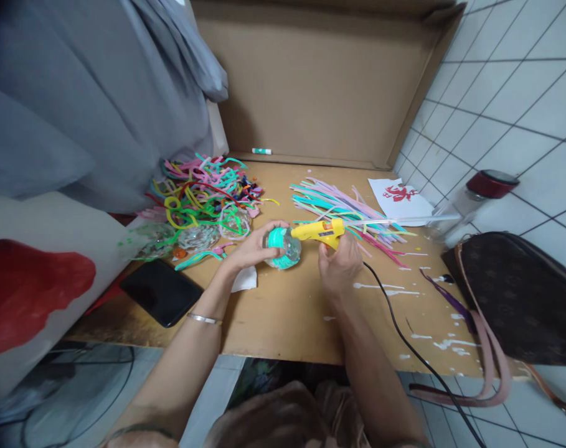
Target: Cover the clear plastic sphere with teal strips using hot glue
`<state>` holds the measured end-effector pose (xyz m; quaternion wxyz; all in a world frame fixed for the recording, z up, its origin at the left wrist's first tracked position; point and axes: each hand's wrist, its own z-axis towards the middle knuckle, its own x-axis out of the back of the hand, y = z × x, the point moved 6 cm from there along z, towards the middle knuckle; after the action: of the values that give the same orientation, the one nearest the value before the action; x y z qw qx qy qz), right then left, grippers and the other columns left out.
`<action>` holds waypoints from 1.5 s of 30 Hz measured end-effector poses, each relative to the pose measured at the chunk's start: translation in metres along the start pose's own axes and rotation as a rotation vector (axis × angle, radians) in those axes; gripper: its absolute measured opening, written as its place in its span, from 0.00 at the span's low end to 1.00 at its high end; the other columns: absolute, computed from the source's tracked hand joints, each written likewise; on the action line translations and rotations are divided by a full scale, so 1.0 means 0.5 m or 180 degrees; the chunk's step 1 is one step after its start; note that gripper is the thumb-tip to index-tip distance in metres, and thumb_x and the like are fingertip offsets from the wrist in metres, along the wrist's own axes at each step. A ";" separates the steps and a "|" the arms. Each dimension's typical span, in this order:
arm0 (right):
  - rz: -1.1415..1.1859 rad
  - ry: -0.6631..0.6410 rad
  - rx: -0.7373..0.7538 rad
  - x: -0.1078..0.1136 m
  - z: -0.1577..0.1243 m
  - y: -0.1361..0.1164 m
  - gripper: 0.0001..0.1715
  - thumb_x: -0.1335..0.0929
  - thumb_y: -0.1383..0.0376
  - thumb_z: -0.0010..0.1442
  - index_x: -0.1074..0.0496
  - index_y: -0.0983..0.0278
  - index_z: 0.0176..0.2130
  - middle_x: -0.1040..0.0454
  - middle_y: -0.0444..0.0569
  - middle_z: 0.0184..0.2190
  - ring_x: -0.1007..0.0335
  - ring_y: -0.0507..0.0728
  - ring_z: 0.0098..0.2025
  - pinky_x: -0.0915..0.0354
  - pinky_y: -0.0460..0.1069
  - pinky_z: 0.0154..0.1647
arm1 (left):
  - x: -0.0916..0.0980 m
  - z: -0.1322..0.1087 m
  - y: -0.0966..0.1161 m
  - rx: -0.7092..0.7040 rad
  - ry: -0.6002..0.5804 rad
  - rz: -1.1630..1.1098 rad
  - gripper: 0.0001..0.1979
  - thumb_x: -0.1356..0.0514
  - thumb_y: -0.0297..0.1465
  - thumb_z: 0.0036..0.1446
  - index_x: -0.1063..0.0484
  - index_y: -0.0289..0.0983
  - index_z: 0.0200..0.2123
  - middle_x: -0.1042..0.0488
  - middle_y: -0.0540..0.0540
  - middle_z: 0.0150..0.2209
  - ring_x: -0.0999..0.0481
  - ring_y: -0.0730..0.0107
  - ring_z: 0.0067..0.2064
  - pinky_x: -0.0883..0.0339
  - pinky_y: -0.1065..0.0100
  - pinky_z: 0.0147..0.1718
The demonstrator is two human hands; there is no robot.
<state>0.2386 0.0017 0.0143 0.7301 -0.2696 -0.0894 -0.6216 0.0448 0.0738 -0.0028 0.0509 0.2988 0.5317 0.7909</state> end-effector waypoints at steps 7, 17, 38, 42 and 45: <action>-0.0008 -0.0108 0.0006 -0.005 -0.002 0.001 0.15 0.36 0.61 0.54 0.36 0.65 0.42 0.28 0.53 0.32 0.30 0.61 0.37 0.37 0.51 0.35 | 0.000 -0.001 0.002 -0.0022 0.0015 -0.0002 0.30 0.38 0.31 0.45 0.37 0.36 0.54 0.33 0.44 0.54 0.30 0.59 0.52 0.36 0.61 0.53; 0.0012 -0.0038 -0.0040 0.000 0.000 -0.001 0.13 0.36 0.60 0.55 0.36 0.63 0.41 0.29 0.51 0.32 0.30 0.60 0.35 0.37 0.51 0.34 | -0.001 -0.002 0.002 0.0058 0.0033 -0.0049 0.30 0.38 0.32 0.45 0.37 0.37 0.54 0.33 0.43 0.54 0.30 0.61 0.50 0.35 0.63 0.50; -0.0023 -0.0001 0.0030 0.001 0.001 -0.004 0.11 0.36 0.62 0.54 0.37 0.63 0.39 0.29 0.50 0.30 0.31 0.59 0.34 0.38 0.50 0.32 | 0.000 0.001 0.000 -0.0004 -0.0013 0.0003 0.31 0.38 0.33 0.44 0.37 0.36 0.54 0.33 0.43 0.53 0.31 0.59 0.51 0.36 0.62 0.52; -0.0041 -0.0022 0.0054 0.000 0.000 -0.004 0.12 0.36 0.62 0.55 0.36 0.64 0.39 0.29 0.51 0.31 0.31 0.60 0.34 0.38 0.50 0.32 | 0.000 0.000 0.000 -0.0001 -0.0027 -0.0038 0.31 0.38 0.33 0.45 0.37 0.36 0.55 0.33 0.43 0.54 0.31 0.59 0.52 0.36 0.62 0.53; -0.0014 -0.0030 0.0023 0.000 0.000 -0.002 0.12 0.36 0.62 0.55 0.36 0.64 0.39 0.29 0.52 0.31 0.31 0.60 0.34 0.38 0.51 0.33 | 0.000 0.000 0.001 -0.0026 -0.0013 -0.0056 0.31 0.38 0.34 0.45 0.38 0.36 0.55 0.33 0.43 0.54 0.31 0.58 0.53 0.37 0.62 0.53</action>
<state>0.2376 0.0016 0.0146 0.7292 -0.2697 -0.0956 -0.6216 0.0450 0.0734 -0.0024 0.0601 0.2955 0.5309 0.7920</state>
